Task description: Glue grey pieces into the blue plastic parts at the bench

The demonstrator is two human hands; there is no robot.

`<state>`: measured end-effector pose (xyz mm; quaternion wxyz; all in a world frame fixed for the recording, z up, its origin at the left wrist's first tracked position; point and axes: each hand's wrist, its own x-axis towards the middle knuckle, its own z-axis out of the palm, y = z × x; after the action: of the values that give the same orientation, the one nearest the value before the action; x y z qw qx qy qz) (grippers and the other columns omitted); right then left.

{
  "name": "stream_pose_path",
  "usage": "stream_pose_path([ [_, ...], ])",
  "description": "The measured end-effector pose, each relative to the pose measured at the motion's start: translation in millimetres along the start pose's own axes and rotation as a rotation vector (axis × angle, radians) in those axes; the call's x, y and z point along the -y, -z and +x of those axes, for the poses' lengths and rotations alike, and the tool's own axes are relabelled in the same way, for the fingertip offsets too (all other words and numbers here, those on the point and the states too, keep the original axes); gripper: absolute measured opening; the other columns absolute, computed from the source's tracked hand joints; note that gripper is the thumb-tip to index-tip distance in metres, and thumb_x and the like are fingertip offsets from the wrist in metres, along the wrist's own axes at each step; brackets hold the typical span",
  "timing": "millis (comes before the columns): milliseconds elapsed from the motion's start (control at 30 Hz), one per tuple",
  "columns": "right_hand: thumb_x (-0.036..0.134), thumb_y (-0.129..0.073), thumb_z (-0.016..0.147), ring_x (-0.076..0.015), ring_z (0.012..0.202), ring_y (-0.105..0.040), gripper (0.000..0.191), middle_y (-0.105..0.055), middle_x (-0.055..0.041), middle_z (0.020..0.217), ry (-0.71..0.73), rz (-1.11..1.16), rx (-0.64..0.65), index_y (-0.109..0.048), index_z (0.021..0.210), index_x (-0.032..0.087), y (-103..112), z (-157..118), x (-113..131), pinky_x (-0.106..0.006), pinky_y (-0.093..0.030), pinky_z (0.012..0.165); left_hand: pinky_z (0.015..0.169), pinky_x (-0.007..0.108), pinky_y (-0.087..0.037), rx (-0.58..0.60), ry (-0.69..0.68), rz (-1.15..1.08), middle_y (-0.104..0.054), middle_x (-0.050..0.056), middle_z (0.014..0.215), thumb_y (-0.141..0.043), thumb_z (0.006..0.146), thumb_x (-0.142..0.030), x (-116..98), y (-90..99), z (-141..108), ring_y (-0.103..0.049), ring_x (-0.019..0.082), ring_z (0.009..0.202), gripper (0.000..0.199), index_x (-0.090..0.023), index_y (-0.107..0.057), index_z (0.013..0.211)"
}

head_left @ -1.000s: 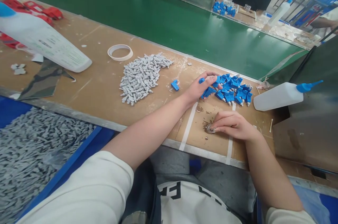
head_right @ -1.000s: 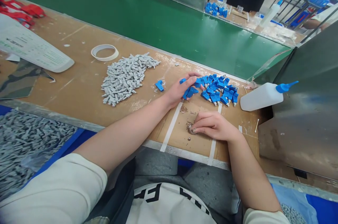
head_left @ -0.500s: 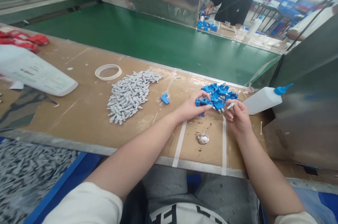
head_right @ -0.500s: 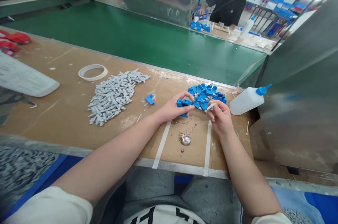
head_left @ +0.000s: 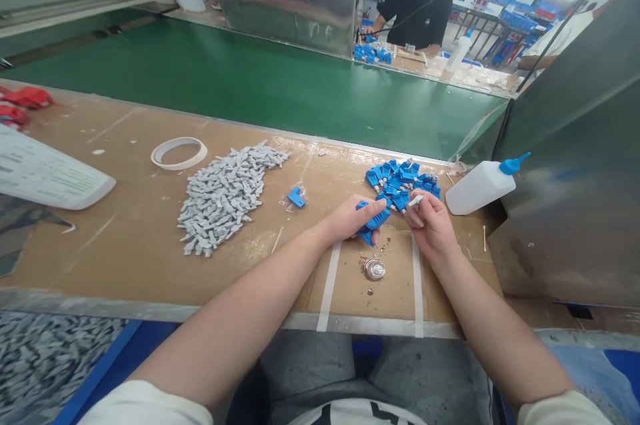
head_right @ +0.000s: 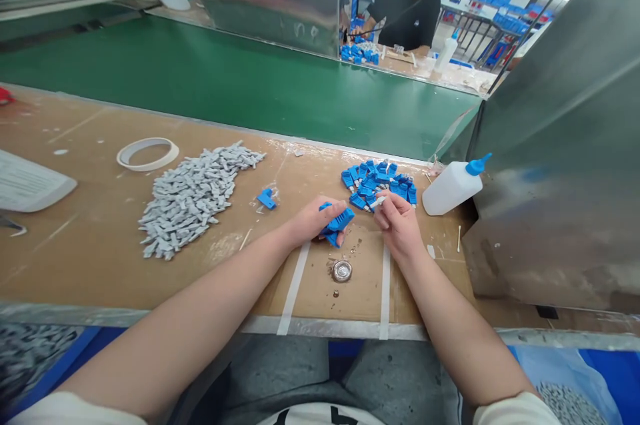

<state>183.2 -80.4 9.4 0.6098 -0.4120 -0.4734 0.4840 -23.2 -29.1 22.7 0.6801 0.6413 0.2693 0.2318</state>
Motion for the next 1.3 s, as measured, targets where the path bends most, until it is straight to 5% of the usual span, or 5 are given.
stream_pose_path([
  [233,0.052,-0.079,0.087,-0.0084,0.056,-0.035,0.030,-0.052,-0.0011,0.081,0.063,-0.048,0.053,-0.079,0.090,0.022,-5,-6,-1,-0.027,-0.028,0.051,0.048,0.023,-0.039,0.174,-0.059,0.006,-0.067,0.009,0.059,-0.053,0.088,-0.082,0,3.2,-1,-0.056,0.013,0.048,0.072,-0.015,-0.062,0.062],
  [667,0.042,-0.060,0.104,-0.0173,0.080,-0.064,0.026,-0.071,-0.0061,0.090,0.408,-0.689,0.255,-0.076,0.099,0.022,-6,-8,10,-0.030,-0.049,0.073,0.044,0.022,-0.036,0.124,0.035,0.016,-0.066,0.010,0.057,-0.053,0.087,-0.083,2,7.5,-3,-0.053,0.013,0.044,0.074,-0.014,-0.064,0.063],
  [800,0.042,-0.043,0.111,-0.0162,0.074,-0.059,0.034,-0.068,-0.0057,0.091,0.430,-1.065,0.328,-0.066,0.095,0.022,-1,-9,13,-0.028,-0.037,0.064,0.038,0.022,-0.031,-0.178,0.103,0.014,-0.065,0.008,0.058,-0.054,0.085,-0.084,4,10.2,2,-0.051,0.013,0.042,0.073,-0.014,-0.070,0.072],
  [967,0.044,-0.039,0.112,-0.0159,0.073,-0.057,0.036,-0.065,-0.0032,0.084,0.386,-0.995,0.314,-0.058,0.090,0.022,-16,-16,0,-0.027,-0.034,0.065,0.042,0.020,-0.035,-0.854,-0.218,-0.419,-0.063,0.002,0.067,-0.065,0.084,-0.069,1,6.9,15,-0.056,0.012,0.055,0.052,-0.019,-0.062,0.074],
  [1300,0.041,-0.043,0.110,-0.0167,0.067,-0.054,0.041,-0.062,-0.0027,0.073,0.248,-0.945,0.529,-0.056,0.078,0.021,-22,-19,-20,-0.027,-0.029,0.063,0.043,0.021,-0.034,-0.868,-0.367,-0.599,-0.060,0.003,0.072,-0.063,0.084,-0.054,5,-13.2,12,-0.055,0.014,0.061,0.038,-0.020,-0.058,0.070],
])
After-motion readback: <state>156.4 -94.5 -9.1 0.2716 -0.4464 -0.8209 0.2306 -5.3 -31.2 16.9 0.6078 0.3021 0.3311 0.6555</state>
